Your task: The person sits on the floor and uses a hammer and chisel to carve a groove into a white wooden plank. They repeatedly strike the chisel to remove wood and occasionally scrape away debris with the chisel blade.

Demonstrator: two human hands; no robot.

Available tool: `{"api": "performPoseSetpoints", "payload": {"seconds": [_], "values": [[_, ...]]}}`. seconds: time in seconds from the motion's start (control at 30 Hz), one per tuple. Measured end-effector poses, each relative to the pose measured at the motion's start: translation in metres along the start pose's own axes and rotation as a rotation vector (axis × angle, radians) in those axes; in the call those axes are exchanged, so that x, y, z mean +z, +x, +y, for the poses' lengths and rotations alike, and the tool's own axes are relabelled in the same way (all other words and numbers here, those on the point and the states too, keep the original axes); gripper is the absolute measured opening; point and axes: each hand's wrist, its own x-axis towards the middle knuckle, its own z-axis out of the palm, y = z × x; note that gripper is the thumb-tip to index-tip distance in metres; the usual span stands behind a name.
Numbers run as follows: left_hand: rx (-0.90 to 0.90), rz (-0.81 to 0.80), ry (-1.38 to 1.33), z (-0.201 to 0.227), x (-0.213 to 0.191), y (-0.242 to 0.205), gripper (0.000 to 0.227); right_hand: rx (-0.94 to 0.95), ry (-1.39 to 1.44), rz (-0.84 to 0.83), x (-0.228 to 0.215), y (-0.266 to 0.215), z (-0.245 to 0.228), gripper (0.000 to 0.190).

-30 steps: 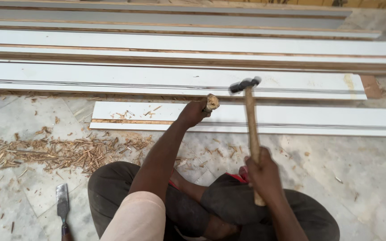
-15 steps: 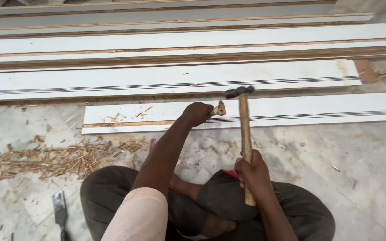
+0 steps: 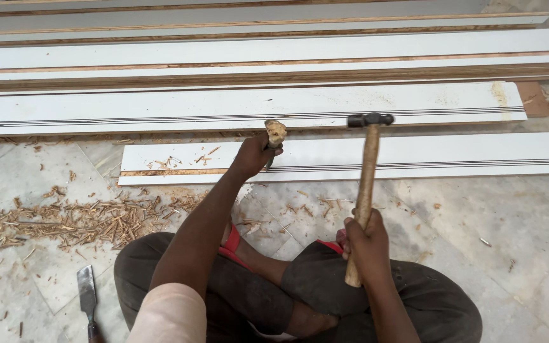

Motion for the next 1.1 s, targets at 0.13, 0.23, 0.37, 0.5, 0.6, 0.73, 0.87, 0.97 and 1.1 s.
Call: {"api": "performPoseSetpoints", "payload": {"seconds": [0.13, 0.23, 0.37, 0.5, 0.6, 0.73, 0.87, 0.97, 1.1], "values": [[-0.023, -0.012, 0.032, 0.009, 0.003, -0.003, 0.025, 0.002, -0.103, -0.049, 0.006, -0.002, 0.006, 0.036], [0.001, -0.008, -0.025, 0.015, 0.006, -0.004, 0.024, 0.0, -0.195, -0.056, 0.009, -0.003, 0.008, 0.035], [-0.109, -0.052, 0.06, 0.021, 0.007, -0.004, 0.024, 0.021, -0.224, -0.074, 0.011, -0.004, 0.006, 0.036], [-0.124, -0.076, 0.087, 0.019, 0.007, -0.004, 0.024, 0.013, -0.273, -0.086, 0.012, -0.008, 0.001, 0.036], [-0.01, -0.062, 0.074, 0.013, 0.01, 0.0, 0.023, -0.047, -0.3, -0.089, 0.012, -0.011, -0.007, 0.034], [0.068, -0.075, 0.113, 0.005, 0.017, 0.003, 0.025, -0.177, -0.354, -0.049, 0.01, -0.018, -0.016, 0.035], [0.016, -0.13, 0.161, 0.009, 0.018, 0.008, 0.023, -0.293, -0.265, -0.04, 0.009, -0.021, -0.018, 0.034], [-0.026, -0.159, 0.164, 0.01, 0.018, 0.011, 0.024, -0.24, -0.227, -0.054, 0.009, -0.021, -0.016, 0.035], [0.027, -0.139, 0.161, 0.007, 0.02, 0.01, 0.026, -0.224, -0.311, -0.024, 0.008, -0.027, -0.028, 0.035]]}}
